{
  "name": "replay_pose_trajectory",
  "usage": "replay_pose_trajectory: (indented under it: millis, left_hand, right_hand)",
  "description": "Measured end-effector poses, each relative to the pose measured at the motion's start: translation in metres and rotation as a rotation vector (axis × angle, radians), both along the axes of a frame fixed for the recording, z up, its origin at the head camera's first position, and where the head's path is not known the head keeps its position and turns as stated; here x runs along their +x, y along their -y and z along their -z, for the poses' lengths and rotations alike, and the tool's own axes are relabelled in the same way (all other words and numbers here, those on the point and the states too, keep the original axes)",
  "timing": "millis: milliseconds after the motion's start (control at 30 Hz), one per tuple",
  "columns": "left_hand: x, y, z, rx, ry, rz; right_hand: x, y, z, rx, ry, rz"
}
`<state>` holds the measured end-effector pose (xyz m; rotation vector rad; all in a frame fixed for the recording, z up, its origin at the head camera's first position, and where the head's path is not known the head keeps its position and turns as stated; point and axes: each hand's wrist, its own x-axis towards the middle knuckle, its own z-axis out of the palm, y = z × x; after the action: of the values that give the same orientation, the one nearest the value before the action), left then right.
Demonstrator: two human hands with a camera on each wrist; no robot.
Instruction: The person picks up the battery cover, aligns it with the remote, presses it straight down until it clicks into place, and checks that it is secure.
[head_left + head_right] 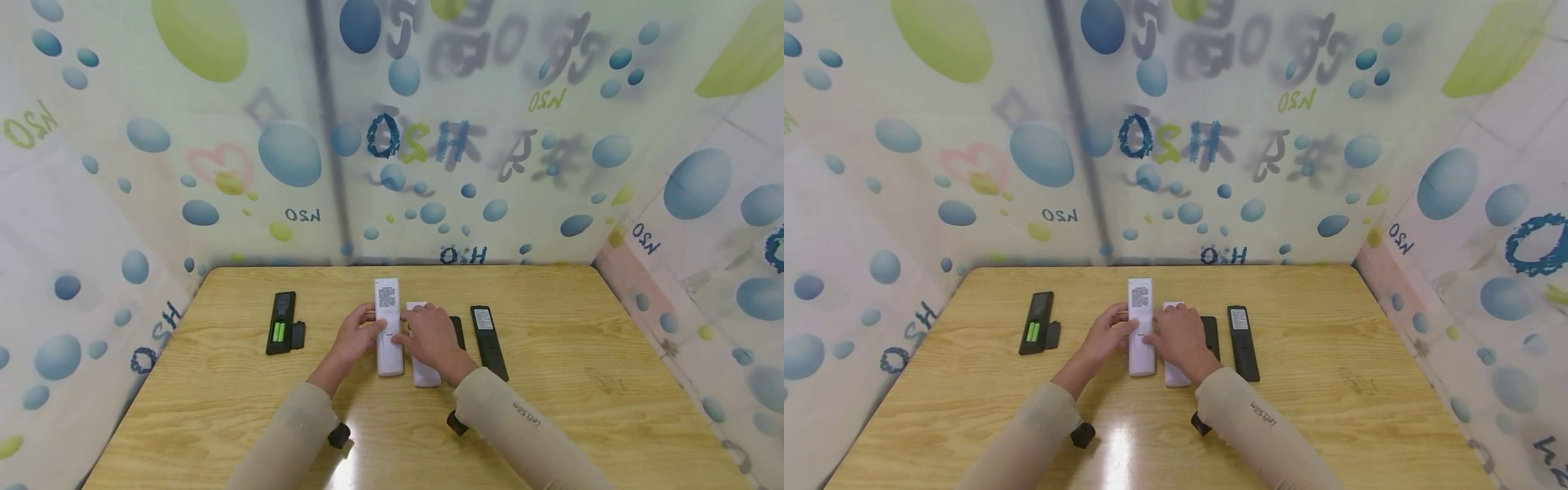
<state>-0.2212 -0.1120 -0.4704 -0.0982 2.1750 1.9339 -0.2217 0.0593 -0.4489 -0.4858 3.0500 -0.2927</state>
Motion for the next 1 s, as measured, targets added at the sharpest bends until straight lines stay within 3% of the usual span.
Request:
replay_pose_trajectory:
  millis: [100, 233, 1000]
  left_hand:
    - [-0.0040, 0.0000, 0.0087, 0.005, -0.005, -0.011]
    - [-0.0049, -0.0009, 0.0115, -0.003, -0.019, -0.029]
    - [-0.0015, -0.0022, 0.0093, 0.018, -0.038, -0.025]
  right_hand:
    - [-0.0003, 0.0007, 0.0006, -0.003, -0.001, 0.007]
    - [-0.0004, 0.0026, 0.0020, -0.014, -0.008, 0.020]
    - [-0.0019, 0.0036, 0.0014, -0.049, 0.040, 0.034]
